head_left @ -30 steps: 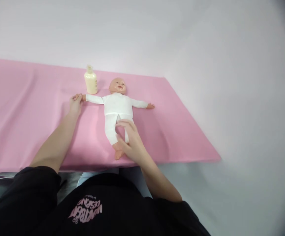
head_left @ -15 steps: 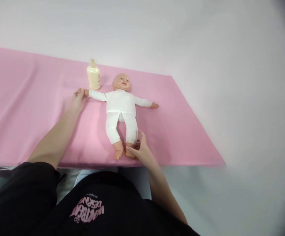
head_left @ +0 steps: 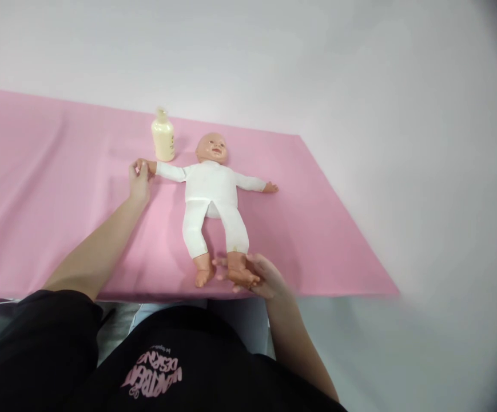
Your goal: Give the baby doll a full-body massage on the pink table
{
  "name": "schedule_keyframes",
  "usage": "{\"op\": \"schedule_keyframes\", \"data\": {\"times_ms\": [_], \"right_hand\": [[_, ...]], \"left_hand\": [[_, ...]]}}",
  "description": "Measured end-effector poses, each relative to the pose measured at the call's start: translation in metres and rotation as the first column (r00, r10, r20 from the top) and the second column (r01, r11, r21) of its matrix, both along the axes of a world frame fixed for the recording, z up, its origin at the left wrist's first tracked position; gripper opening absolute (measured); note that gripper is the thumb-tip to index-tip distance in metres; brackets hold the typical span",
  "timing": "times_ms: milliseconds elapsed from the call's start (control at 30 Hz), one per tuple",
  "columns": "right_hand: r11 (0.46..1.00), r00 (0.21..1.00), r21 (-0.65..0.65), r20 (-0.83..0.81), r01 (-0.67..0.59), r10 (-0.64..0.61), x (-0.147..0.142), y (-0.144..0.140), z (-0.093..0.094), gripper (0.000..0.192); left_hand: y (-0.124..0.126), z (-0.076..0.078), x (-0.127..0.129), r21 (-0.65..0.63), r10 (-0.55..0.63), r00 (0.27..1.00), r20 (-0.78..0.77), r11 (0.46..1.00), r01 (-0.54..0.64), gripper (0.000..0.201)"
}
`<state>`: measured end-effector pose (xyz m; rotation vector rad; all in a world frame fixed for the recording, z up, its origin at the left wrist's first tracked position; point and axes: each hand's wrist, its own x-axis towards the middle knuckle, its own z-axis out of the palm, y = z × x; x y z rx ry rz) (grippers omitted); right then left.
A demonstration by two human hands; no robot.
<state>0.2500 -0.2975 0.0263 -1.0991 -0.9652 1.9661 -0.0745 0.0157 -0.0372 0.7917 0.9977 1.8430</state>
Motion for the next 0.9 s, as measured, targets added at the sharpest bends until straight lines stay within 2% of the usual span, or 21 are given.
{"op": "schedule_keyframes", "data": {"times_ms": [100,200,333,400,467,567,667,733,800,900], "right_hand": [[0.994,0.982,-0.101,-0.189,-0.041,0.021,0.008,-0.003,-0.011,0.057],[0.994,0.962,-0.093,-0.272,-0.062,0.034,0.021,0.002,-0.01,0.061],[0.979,0.943,-0.072,-0.29,-0.191,0.163,0.034,0.03,0.016,0.054],[0.964,0.925,-0.052,-0.3,-0.26,0.233,0.037,0.055,0.028,0.05],[0.939,0.894,-0.023,-0.314,-0.343,0.319,0.037,0.083,0.033,0.048],[0.906,0.85,0.018,-0.339,-0.423,0.403,0.032,0.125,0.025,0.044],[0.915,0.847,0.07,-0.356,-0.397,0.395,0.022,0.156,0.01,0.038],[0.931,0.87,0.081,-0.334,-0.356,0.362,0.016,0.168,0.0,0.032],[0.942,0.888,0.099,-0.315,-0.32,0.335,0.01,0.174,-0.009,0.028],[0.946,0.895,0.146,-0.309,-0.288,0.32,0.007,0.176,-0.021,0.027]], "left_hand": [[-0.004,0.0,0.003,0.013,-0.013,1.0,-0.01,1.0,0.013,0.042],[-0.006,0.001,0.01,0.024,-0.021,1.0,-0.002,0.999,0.021,0.047],[-0.009,0.008,0.029,0.14,-0.043,0.997,-0.064,0.989,0.051,0.05],[-0.013,0.013,0.041,0.223,-0.046,0.981,-0.188,0.971,0.088,0.05],[-0.024,0.018,0.052,0.296,-0.035,0.941,-0.337,0.945,0.141,0.051],[-0.049,0.022,0.065,0.365,-0.015,0.826,-0.563,0.892,0.266,0.046],[-0.07,0.021,0.072,0.317,-0.025,0.618,-0.786,0.841,0.437,0.036],[-0.075,0.02,0.073,0.32,0.002,0.505,-0.863,0.776,0.544,0.031],[-0.074,0.018,0.073,0.337,0.049,0.433,-0.9,0.708,0.62,0.027],[-0.069,0.017,0.07,0.34,0.112,0.361,-0.926,0.663,0.666,0.024]]}}
